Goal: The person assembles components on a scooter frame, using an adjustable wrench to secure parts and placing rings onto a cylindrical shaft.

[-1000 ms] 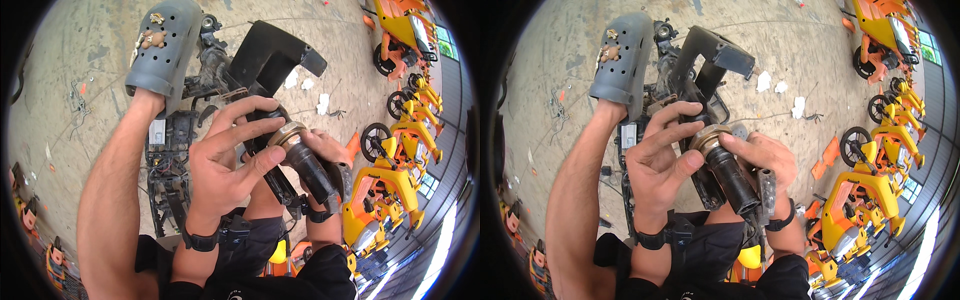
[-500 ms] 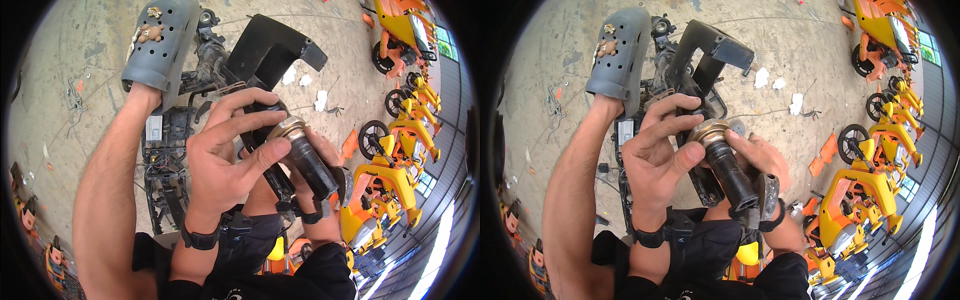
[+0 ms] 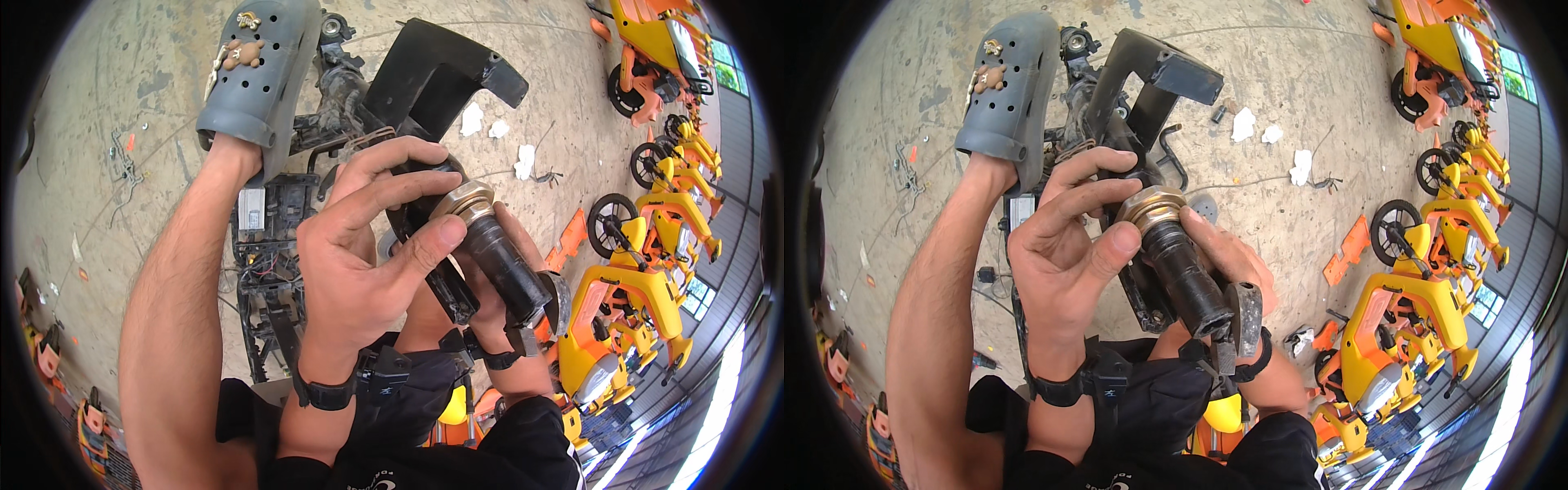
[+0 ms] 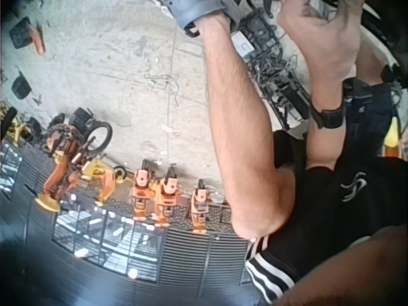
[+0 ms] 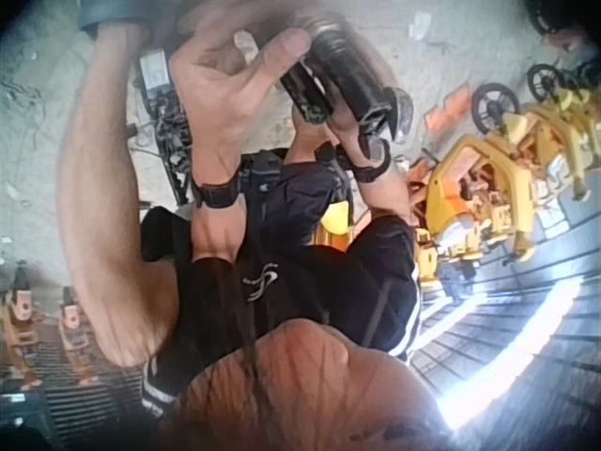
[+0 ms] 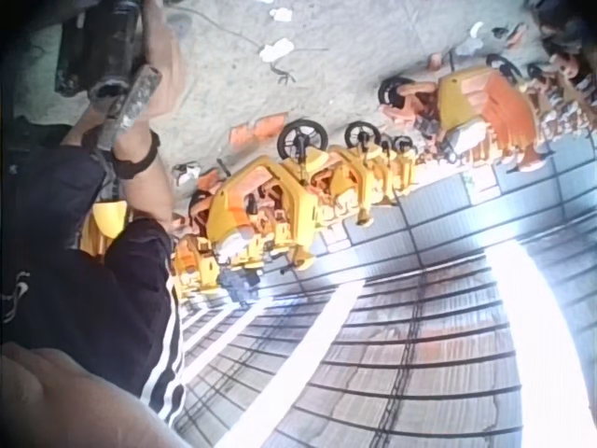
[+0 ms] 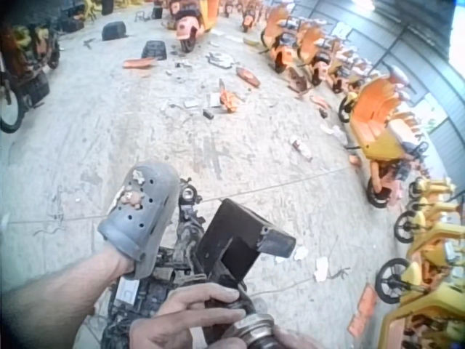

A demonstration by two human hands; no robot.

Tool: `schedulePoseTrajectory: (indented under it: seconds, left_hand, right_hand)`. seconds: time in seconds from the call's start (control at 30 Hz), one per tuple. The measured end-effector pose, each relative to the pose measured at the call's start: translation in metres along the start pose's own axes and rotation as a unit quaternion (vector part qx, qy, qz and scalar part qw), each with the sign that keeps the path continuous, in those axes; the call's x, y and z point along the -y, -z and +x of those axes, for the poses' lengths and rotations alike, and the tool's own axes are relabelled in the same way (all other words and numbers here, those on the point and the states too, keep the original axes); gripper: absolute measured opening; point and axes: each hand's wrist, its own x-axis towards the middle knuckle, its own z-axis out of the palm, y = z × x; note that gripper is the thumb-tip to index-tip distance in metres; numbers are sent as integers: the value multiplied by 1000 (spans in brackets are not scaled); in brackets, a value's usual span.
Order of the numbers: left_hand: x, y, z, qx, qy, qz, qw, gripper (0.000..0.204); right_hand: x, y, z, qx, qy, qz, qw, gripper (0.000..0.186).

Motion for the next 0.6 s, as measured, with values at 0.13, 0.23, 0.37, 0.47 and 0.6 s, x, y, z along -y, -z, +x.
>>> schedulePoseTrajectory:
  seconds: [0.13, 0.23, 0.37, 0.47, 0.6]
  left_hand:
    - [8, 2, -3, -2, 7, -20, 1000, 31]
    - [9, 7, -4, 1, -12, -4, 1000, 31]
    - [7, 4, -1, 0, -18, -7, 1000, 30]
    - [4, 4, 2, 3, -16, 1, 1000, 29]
    - [1, 1, 1, -2, 5, -11, 1000, 30]
  right_hand:
    - [-3, 6, 17, 8, 78, -41, 996, 46]
    - [3, 10, 35, 56, 177, -104, 977, 43]
    - [7, 9, 22, 76, 119, -122, 982, 40]
    - [9, -7, 6, 0, 65, -112, 992, 41]
    - [12, -15, -3, -41, -68, 39, 996, 45]
